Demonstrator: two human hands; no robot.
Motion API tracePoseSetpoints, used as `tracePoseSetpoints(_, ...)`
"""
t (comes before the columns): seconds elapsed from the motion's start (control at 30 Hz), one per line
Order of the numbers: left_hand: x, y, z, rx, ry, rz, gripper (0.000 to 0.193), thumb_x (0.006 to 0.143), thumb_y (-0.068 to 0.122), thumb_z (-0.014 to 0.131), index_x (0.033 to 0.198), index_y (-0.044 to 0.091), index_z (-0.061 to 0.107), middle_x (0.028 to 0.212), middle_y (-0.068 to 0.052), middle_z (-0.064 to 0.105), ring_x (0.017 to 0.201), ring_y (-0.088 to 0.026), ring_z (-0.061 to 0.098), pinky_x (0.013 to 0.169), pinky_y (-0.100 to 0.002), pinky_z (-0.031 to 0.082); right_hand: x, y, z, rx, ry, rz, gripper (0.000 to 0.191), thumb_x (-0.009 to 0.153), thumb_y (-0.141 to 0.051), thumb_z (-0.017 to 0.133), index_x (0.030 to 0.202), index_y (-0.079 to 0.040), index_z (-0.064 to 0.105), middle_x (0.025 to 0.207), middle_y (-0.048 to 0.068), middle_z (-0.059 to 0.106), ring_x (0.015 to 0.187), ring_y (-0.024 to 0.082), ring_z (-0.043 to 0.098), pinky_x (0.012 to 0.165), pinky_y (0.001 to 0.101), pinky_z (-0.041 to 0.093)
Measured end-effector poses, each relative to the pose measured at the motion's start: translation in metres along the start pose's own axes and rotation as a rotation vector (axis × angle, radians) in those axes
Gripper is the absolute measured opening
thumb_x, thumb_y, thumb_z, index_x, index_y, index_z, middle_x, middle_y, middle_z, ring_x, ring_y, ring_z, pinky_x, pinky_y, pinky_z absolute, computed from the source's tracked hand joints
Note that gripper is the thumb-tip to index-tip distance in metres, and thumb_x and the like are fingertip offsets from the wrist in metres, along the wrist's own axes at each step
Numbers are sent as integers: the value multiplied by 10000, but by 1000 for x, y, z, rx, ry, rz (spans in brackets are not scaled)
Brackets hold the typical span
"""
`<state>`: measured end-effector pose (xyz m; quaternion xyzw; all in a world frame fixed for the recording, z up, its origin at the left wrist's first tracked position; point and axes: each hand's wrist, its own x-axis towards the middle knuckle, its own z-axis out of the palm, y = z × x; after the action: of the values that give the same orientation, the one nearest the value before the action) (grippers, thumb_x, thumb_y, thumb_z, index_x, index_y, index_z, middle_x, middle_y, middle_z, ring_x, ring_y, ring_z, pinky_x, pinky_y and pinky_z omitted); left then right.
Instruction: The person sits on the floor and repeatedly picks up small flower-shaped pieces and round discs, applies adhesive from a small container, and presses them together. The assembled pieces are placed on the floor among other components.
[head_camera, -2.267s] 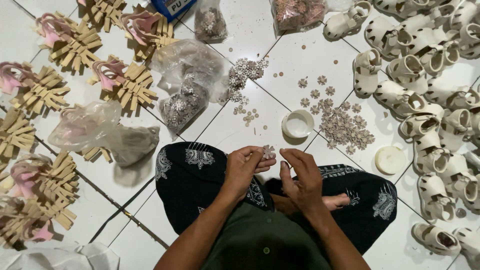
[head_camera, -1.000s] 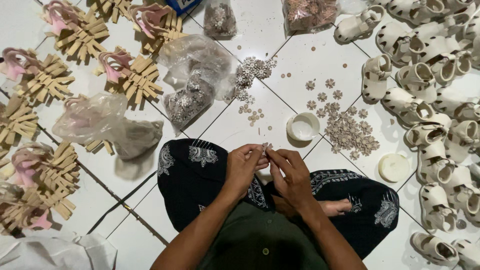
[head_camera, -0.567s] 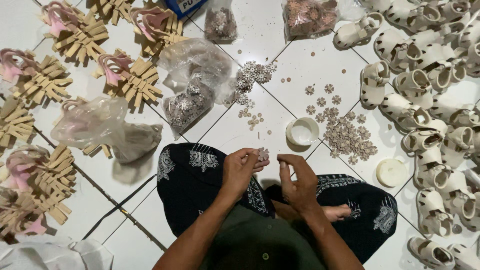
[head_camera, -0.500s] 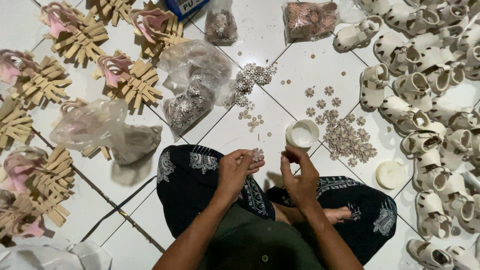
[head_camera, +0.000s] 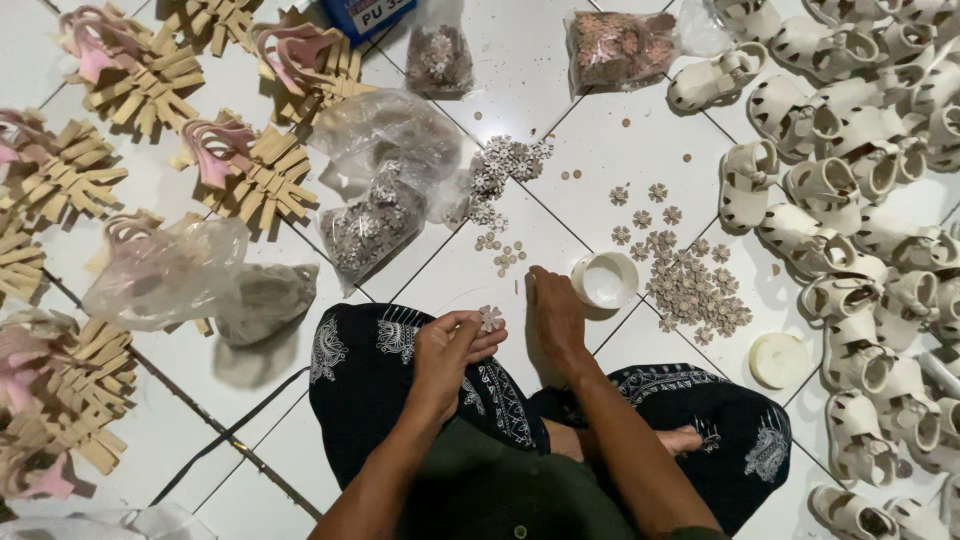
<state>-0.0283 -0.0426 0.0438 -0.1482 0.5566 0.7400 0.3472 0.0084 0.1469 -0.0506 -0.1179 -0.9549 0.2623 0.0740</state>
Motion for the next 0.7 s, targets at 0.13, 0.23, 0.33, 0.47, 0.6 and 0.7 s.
tracePoseSetpoints(0.13, 2, 0, 7, 23, -43, 7, 288, 1002, 195, 584, 1078, -68, 671, 1035, -234, 776, 968, -306, 790, 858, -362, 634, -13, -18, -32, 488, -34, 295, 358, 899, -21, 678, 1236, 23, 565, 959, 146, 682, 886, 244, 664, 768, 374, 568)
tracePoseSetpoints(0.23, -1, -5, 13, 16, -54, 18, 282, 1002, 185, 591, 1072, -77, 669, 1027, -229, 774, 949, -300, 791, 838, -360, 636, -34, -30, -71, 826, -20, 476, 345, 909, -21, 668, 1226, 9, 536, 968, 92, 679, 898, 158, 679, 785, 298, 599)
tracePoseSetpoints(0.33, -3, -9, 24, 17, -96, 40, 283, 1007, 179, 594, 1078, -84, 672, 1013, -227, 774, 931, -289, 791, 814, -351, 634, -45, -36, -107, 1024, 42, 465, 317, 918, 12, 670, 1207, 20, 537, 960, 95, 678, 879, 143, 681, 789, 277, 602)
tracePoseSetpoints(0.47, -9, -13, 40, 8, -155, 77, 288, 1008, 178, 594, 1088, -86, 676, 1007, -219, 774, 913, -282, 789, 788, -338, 631, -57, -42, -135, 1121, 124, 433, 292, 911, 46, 666, 1176, 39, 544, 934, 120, 674, 806, 171, 695, 735, 314, 616)
tracePoseSetpoints(0.6, -16, -13, 48, 15, -160, 57, 280, 994, 177, 602, 1086, -80, 667, 1011, -211, 774, 916, -277, 792, 800, -328, 636, -69, -44, -150, 1196, 196, 441, 272, 893, 51, 666, 1144, 45, 561, 969, 127, 686, 810, 216, 728, 726, 359, 627)
tracePoseSetpoints(0.7, -20, -10, 53, 32, -176, 72, 292, 1002, 186, 600, 1079, -87, 668, 1008, -220, 771, 918, -284, 787, 787, -336, 629, -74, -44, -161, 1248, 241, 322, 235, 924, 45, 667, 1148, 58, 594, 1004, 153, 707, 925, 235, 762, 845, 369, 662)
